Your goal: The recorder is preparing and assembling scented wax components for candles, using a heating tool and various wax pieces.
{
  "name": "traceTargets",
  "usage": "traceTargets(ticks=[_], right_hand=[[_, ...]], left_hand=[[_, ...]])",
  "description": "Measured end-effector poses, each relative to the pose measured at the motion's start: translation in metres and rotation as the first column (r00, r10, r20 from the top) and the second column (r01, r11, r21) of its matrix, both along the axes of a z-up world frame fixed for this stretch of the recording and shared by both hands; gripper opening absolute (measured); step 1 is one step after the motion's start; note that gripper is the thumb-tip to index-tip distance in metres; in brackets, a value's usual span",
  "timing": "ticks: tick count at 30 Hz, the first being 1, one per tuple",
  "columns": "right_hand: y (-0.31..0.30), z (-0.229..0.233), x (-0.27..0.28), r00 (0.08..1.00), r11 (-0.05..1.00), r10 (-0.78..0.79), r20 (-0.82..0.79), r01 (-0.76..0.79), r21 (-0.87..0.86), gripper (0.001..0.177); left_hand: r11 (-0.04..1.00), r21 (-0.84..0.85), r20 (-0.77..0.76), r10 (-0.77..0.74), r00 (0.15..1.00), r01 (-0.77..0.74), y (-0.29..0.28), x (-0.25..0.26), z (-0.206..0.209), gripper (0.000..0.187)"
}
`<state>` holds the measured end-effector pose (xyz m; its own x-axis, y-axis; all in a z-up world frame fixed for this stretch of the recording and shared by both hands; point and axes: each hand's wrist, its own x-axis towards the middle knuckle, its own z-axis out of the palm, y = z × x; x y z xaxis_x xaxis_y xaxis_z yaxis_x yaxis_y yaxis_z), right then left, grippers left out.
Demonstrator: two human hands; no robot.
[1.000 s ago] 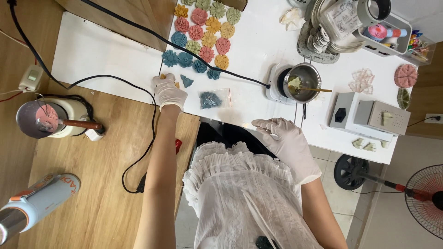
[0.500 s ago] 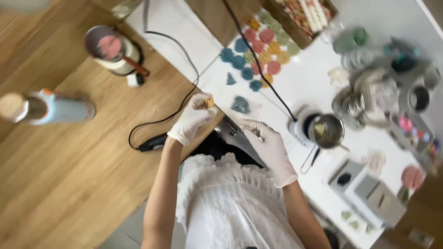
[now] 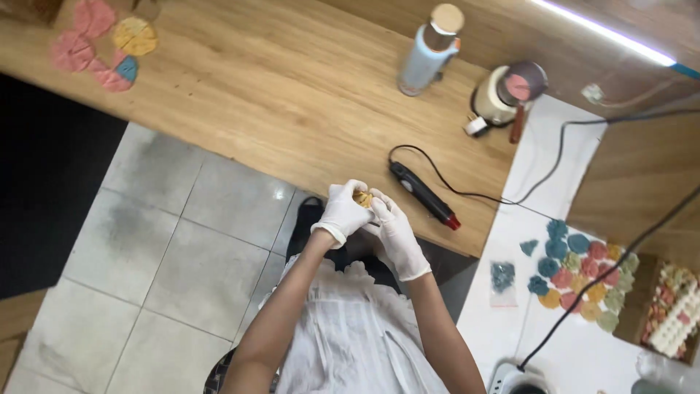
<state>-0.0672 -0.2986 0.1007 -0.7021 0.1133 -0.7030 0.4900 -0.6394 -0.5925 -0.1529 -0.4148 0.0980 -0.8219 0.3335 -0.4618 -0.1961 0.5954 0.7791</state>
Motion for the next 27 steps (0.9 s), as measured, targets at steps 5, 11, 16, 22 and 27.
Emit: traceTargets(ticks=[5, 11, 16, 22, 27], right_hand=[[-0.066, -0.042, -0.054, 0.998, 0.992, 0.043, -0.036, -0.047, -0.118, 0.054], [-0.146, -0.061, -0.155, 0.997, 0.968, -0.079, -0.014, 0.073, -0.240, 0.040], [-0.192, -0.120, -0.222, 0.995, 0.944, -0.100, -0.003, 0.094, -0.316, 0.031], [-0.230, -0.159, -0.293, 0.997, 0.946, -0.033, 0.069, 0.054, -0.320, 0.027], [-0.232, -0.245, -0.329, 0.989, 0.963, 0.025, 0.143, 0.015, -0.270, 0.027]], left_hand=[[0.999, -0.040, -0.114, 0.032, 0.993, -0.037, -0.056, -0.018, -0.045, 0.037], [0.994, -0.111, -0.159, 0.002, 0.987, -0.020, -0.134, -0.110, -0.059, 0.076], [0.999, 0.052, -0.151, -0.007, 0.988, 0.016, -0.220, -0.178, -0.066, 0.101], [1.000, 0.004, -0.124, 0.009, 0.992, -0.008, -0.311, -0.233, -0.104, 0.085], [0.935, -0.355, -0.259, -0.076, 0.963, -0.022, -0.337, -0.259, -0.173, 0.077]])
